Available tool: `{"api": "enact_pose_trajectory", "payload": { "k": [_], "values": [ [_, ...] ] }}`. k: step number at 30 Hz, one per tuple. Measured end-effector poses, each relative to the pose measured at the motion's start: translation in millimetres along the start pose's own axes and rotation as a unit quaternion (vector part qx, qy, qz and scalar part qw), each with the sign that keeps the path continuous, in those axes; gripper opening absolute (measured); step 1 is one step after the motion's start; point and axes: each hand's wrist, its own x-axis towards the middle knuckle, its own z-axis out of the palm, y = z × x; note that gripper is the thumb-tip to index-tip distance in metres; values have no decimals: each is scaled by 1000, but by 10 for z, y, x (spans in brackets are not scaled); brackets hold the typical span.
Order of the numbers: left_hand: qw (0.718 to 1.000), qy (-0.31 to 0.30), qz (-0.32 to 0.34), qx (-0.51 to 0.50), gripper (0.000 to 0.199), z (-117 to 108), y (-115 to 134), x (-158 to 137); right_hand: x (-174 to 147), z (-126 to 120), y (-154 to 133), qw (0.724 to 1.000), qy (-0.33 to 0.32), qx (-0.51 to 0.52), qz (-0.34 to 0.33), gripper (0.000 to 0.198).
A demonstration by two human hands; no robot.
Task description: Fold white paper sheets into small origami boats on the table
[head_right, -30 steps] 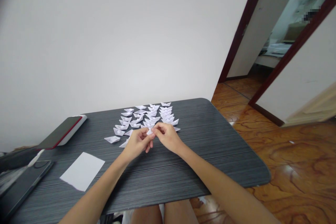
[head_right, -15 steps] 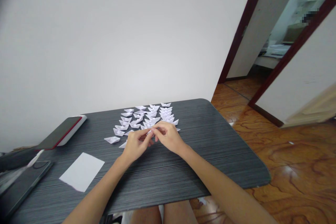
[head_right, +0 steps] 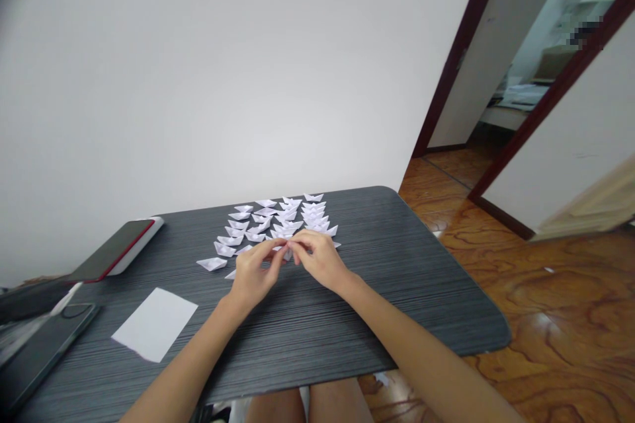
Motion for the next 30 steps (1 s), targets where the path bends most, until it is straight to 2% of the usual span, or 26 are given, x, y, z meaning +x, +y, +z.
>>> {"api": "enact_pose_trajectory", "payload": {
  "k": [5, 13, 20, 26, 30],
  "values": [
    [1000, -3, 13, 13, 18, 11, -15, -3, -9, 11, -9, 1000, 1, -22, -9, 27],
    [1000, -8, 3, -14, 14, -3, 21, 17, -8, 10, -4, 999, -3, -38, -22, 20],
    [999, 19, 13, -27, 11, 5, -14, 22, 6, -37, 7, 998, 27, -51, -28, 20],
    [997, 56, -15, -59, 9, -16, 40, 43, 10, -7, 84, 996, 47, 64, 39, 17],
    [994, 70, -31, -73, 7, -28, 61, 44, 11, -48, 54, 997, 14, 81, -5, 22]
  ]
}}
